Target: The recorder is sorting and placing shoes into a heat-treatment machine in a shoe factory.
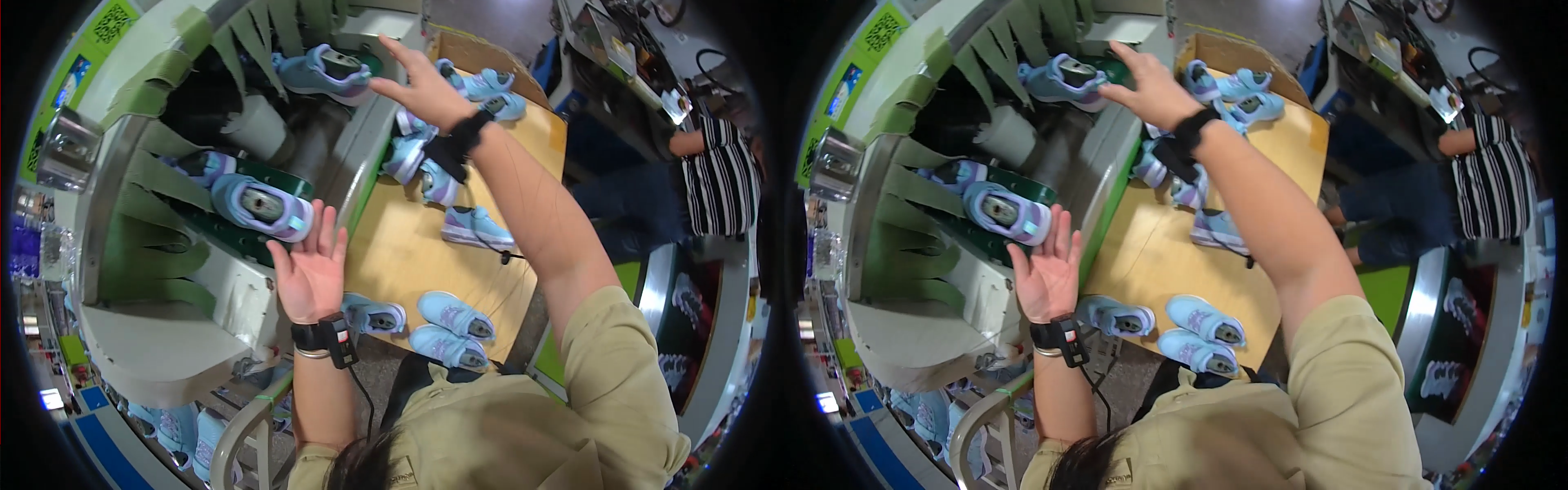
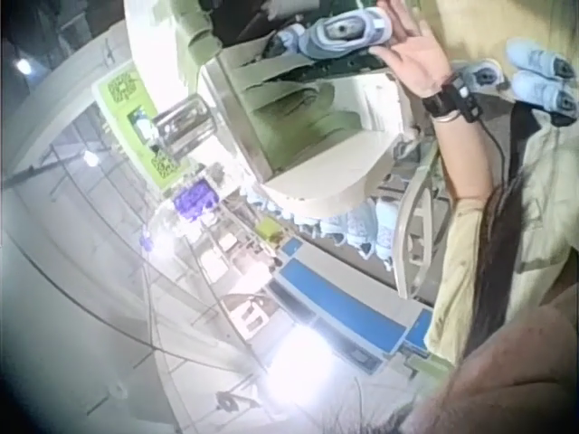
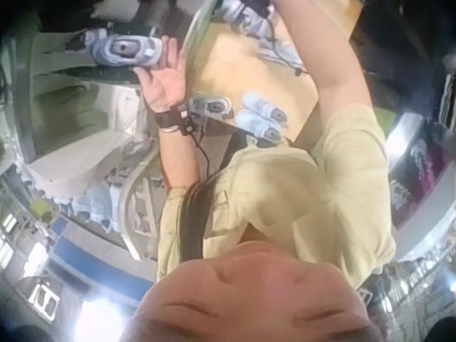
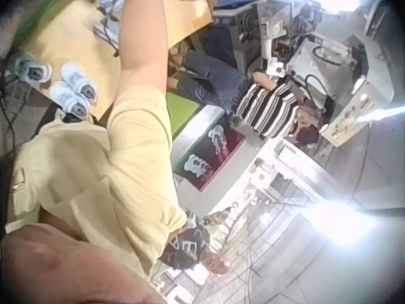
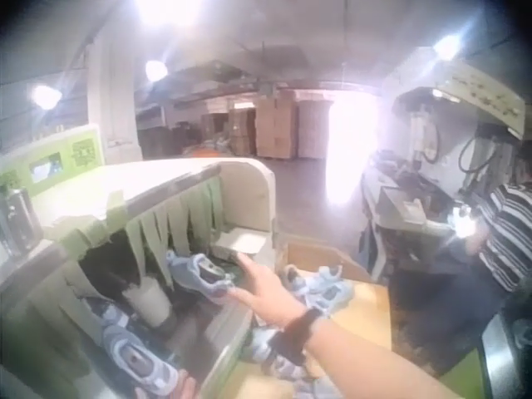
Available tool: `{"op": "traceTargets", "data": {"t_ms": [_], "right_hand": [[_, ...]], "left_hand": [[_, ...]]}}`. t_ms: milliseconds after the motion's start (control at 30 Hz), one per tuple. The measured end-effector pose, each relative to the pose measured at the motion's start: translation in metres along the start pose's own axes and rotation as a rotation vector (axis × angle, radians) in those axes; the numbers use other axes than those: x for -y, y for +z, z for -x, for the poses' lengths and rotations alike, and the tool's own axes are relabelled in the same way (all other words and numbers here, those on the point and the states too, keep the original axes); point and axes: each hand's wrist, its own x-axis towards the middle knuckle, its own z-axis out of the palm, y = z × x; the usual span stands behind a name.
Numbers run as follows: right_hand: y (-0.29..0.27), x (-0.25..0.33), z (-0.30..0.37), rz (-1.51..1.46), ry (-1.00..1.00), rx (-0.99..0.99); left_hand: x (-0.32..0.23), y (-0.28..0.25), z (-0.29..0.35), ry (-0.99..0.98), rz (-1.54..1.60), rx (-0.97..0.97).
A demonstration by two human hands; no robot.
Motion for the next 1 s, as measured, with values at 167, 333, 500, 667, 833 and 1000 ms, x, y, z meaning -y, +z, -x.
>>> {"op": "traceTargets", "data": {"t_ms": [167, 333, 500, 667, 833, 1000], "right_hand": [[-0.053, -0.060, 0.212, 0.275, 0.532, 0.419], [-0.020, -0.025, 0.355, -0.002, 0.706, -0.026], [-0.030, 0.008, 0.399, 0.325, 0.463, 0.080], [-0.032, 0.035, 0.410, 0.291, 0.700, -0.161], [-0.017, 0.051, 0.423, -0.353, 1.181, -0.560], [-0.027, 0.052, 0.435, -0.152, 1.047, -0.412]], "left_hand": [[0.031, -0.007, 0.002, -0.075, -0.078, -0.011], [0.097, -0.047, 0.002, -0.514, -0.782, 0.084], [0.167, -0.067, -0.003, -0.536, -1.504, 0.179], [0.207, -0.115, -0.036, -0.744, -1.795, 0.491], [0.272, -0.026, 0.023, -1.017, -1.419, 0.890], [0.262, -0.015, -0.006, -0.711, -1.437, 0.543]]}}
